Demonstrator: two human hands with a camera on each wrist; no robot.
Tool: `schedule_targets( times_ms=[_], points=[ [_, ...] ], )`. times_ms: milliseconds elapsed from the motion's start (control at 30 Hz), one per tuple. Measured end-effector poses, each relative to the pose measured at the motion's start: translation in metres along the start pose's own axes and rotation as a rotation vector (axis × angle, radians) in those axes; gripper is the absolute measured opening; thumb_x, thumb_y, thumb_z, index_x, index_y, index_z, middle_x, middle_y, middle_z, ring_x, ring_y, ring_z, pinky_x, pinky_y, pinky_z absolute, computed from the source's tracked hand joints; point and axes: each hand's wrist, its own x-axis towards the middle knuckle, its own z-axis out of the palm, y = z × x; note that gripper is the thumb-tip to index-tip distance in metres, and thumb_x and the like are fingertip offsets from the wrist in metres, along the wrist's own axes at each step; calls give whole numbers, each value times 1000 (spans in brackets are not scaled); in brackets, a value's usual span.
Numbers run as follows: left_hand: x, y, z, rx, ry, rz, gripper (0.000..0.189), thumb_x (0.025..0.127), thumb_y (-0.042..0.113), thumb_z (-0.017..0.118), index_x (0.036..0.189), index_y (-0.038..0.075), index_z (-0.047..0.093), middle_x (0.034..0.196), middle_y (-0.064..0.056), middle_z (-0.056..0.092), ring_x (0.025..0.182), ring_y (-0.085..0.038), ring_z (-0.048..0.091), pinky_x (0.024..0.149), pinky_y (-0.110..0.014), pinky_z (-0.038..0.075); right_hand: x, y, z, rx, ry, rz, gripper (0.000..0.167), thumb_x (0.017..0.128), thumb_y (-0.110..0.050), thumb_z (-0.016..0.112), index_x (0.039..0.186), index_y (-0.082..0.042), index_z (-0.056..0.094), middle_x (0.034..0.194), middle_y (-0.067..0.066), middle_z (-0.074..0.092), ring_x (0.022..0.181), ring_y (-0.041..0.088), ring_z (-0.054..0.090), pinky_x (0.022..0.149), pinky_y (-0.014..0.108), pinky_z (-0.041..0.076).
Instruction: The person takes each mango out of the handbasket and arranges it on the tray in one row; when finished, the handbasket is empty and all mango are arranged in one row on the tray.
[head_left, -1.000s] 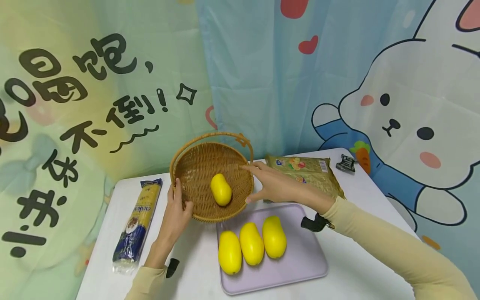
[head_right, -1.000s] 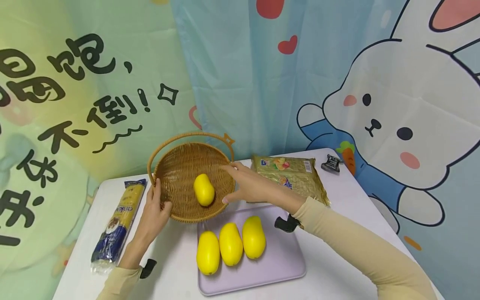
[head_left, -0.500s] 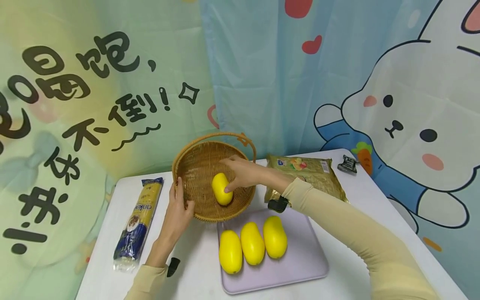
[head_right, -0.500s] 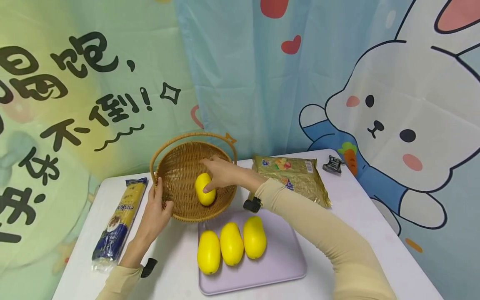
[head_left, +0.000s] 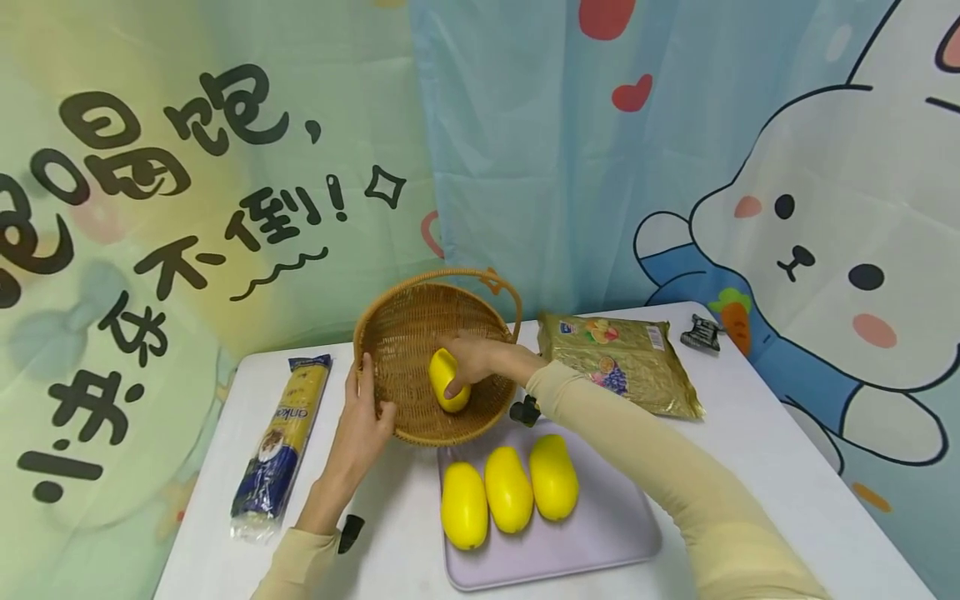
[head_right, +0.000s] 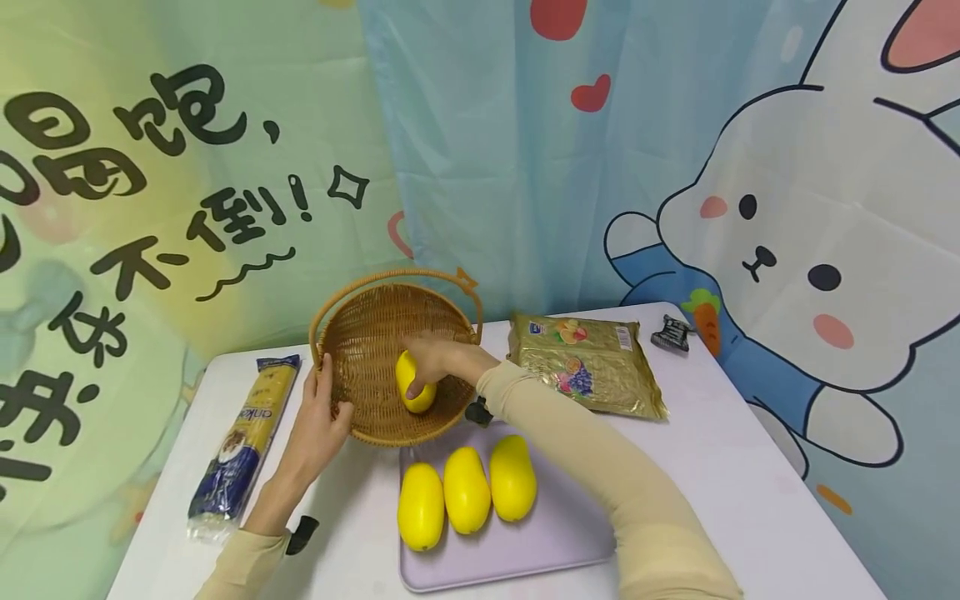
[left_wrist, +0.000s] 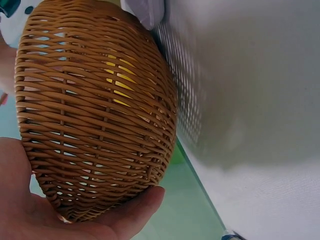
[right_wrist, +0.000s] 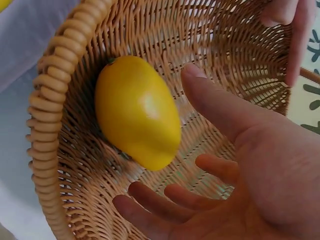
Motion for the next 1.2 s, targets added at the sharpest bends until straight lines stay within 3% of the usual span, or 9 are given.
schedule_targets(
  times_ms=[333, 633, 933, 1200],
  points=[
    [0, -2, -1, -8, 17, 32, 84, 97, 10, 55, 165, 11, 6, 169, -22, 5, 73, -27, 58, 58, -30, 46, 13, 3, 9, -32, -28, 35, 92, 86, -35, 81, 161, -14, 31, 165, 15, 30, 155, 34, 18, 123, 53, 23],
    [0, -3, 0, -10, 16, 29, 85, 96, 8, 56, 164, 11, 6, 168, -24, 6, 65, -23, 53, 56, -31, 43, 18, -2, 21, 17, -14, 63, 91, 86, -31, 81, 160, -20, 31, 167, 21, 17, 151, 38, 29, 117, 53, 35],
    [-1, -3, -1, -17, 18, 25, 83, 96, 9, 55, 164, 9, 7, 168, -26, 7, 75, -28, 58, 58, -31, 45, 20, -4, 26, -1, 13, 46, 90, 86, -24, 82, 160, -16, 31, 168, 21, 13, 152, 38, 24, 117, 53, 35],
    [-2, -5, -2, -17, 13, 11, 83, 97, 11, 53, 164, 11, 6, 168, -24, 6, 80, -31, 60, 60, -32, 46, 21, 1, 23, -15, 42, -18, 93, 85, -28, 82, 160, -11, 30, 165, 24, 19, 149, 37, 31, 116, 50, 37]
  ],
)
